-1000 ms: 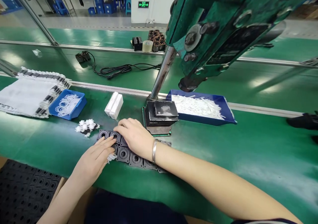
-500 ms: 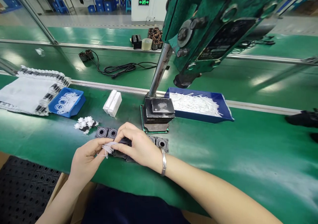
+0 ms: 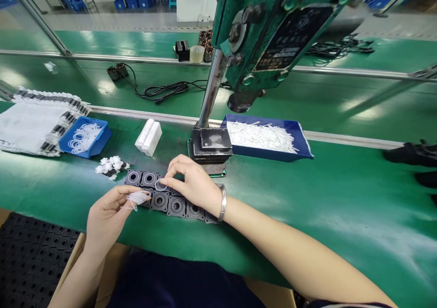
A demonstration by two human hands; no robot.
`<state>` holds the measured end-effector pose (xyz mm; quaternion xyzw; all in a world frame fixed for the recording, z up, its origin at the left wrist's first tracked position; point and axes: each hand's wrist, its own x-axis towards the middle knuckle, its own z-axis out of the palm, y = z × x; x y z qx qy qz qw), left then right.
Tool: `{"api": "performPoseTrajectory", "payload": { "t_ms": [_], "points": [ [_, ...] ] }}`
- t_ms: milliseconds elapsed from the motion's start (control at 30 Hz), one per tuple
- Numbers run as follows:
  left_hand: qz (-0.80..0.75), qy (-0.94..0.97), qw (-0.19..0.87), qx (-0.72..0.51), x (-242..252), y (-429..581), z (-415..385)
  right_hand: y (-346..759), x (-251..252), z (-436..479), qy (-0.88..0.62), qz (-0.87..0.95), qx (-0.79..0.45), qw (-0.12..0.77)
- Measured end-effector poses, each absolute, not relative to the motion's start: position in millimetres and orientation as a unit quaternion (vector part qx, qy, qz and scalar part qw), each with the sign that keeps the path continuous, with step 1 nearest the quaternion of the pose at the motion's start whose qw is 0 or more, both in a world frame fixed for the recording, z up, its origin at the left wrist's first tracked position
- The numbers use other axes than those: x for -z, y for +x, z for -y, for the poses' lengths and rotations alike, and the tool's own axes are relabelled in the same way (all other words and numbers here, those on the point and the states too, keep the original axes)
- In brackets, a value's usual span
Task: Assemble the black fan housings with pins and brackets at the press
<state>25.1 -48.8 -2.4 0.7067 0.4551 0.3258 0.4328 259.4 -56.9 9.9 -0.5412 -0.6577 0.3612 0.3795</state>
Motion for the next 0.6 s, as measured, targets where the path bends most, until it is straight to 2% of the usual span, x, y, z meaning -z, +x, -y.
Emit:
{"api": "performPoseTrajectory", "payload": {
  "t_ms": [133,267,400,600],
  "points": [
    [-0.325,0.862,0.245,-0.301,9,26,46,258,1,49,-0.558,0.717,-0.281,0.308],
    [-0.204,0.931,0.134,-0.273,15,37,44,254,6,48,-0.559,0.756,-0.204,0.272],
    [-0.190,0.941,0.095,-0.263,16,45,42,260,10,57,-0.544,0.775,-0.176,0.269],
    [-0.169,0.953,0.092,-0.232,11,44,37,272,9,76,-0.497,0.835,-0.127,0.199]
  ]
}}
